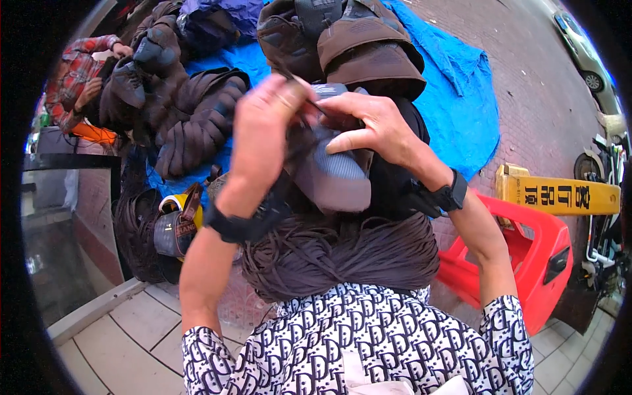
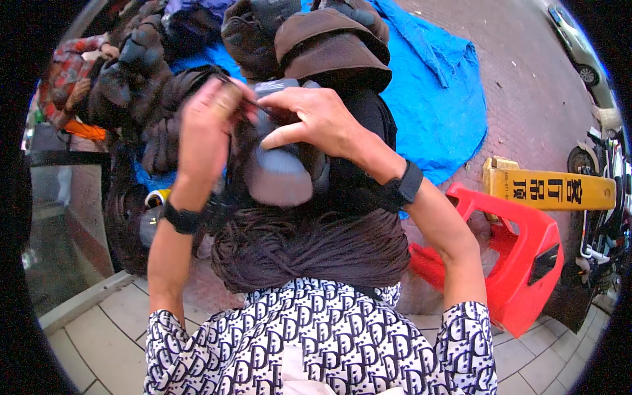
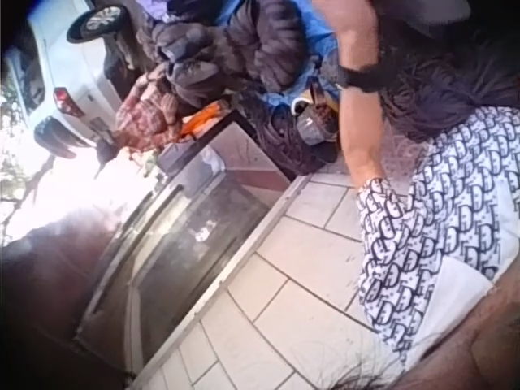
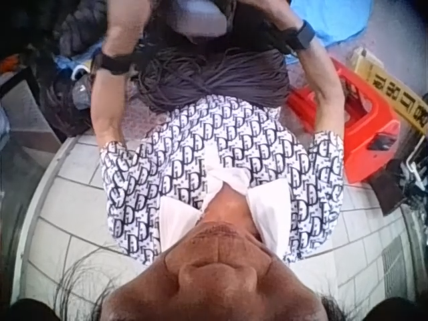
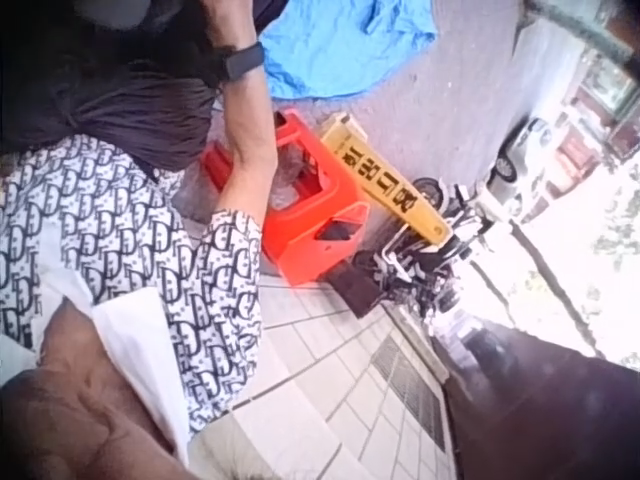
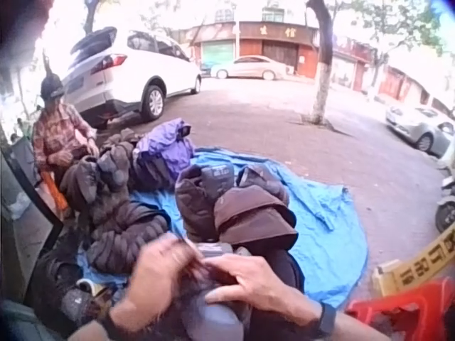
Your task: Threading and organizing laces on a shoe at an outdoor workstation.
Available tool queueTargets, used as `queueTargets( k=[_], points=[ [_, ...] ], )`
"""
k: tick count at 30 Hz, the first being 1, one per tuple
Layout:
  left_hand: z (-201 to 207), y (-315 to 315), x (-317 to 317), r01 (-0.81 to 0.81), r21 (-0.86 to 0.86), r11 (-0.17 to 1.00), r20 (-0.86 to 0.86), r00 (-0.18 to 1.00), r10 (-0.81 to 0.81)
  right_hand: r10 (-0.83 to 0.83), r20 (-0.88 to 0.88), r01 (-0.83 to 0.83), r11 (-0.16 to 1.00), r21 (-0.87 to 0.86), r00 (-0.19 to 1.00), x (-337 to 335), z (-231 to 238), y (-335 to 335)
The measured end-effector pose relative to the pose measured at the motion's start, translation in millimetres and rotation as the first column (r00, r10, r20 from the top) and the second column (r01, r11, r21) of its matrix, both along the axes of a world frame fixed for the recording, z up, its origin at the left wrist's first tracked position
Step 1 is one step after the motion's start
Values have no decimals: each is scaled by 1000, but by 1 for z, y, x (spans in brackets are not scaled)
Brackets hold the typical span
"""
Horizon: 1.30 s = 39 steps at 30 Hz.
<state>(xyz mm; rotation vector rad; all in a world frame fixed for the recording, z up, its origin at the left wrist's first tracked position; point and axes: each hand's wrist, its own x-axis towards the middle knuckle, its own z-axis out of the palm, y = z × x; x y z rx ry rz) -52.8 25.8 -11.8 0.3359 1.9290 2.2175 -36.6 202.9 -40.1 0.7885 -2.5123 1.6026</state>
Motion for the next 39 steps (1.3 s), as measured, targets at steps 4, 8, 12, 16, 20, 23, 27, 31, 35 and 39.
queueTargets(
  k=[4,8,12,16,20,23,27,31,35,39],
  points=[
    [68,-100,-101,64,135,989,-331,944,-16,97,349,-40,985,-169,932,5,4,4],
    [89,-79,-92,176,-147,973,-211,956,-205,274,492,-80,922,-379,826,-2,-3,6],
    [96,-25,-66,309,-283,908,-284,877,-387,342,307,-142,840,-524,888,-22,23,-6],
    [147,8,-66,378,-128,917,-447,804,-393,470,209,-209,689,-694,857,-41,56,-22],
    [168,20,-89,291,-169,942,-574,747,-334,365,119,-204,729,-653,923,-61,71,-31],
    [184,9,-83,283,-289,915,-512,762,-397,586,235,-267,642,-719,776,-52,66,-40],
    [171,-4,-99,181,-365,913,-368,873,-320,581,313,-90,560,-824,751,-46,36,-20],
    [151,-12,-112,231,-222,947,-236,930,-281,353,331,-34,727,-686,875,-57,49,-5],
    [154,-4,-104,164,-336,927,-322,905,-277,324,159,-101,657,-747,933,-81,95,-2],
    [158,2,-101,217,-288,933,-339,888,-312,560,229,-78,470,-879,796,-73,101,-23]
  ],
)
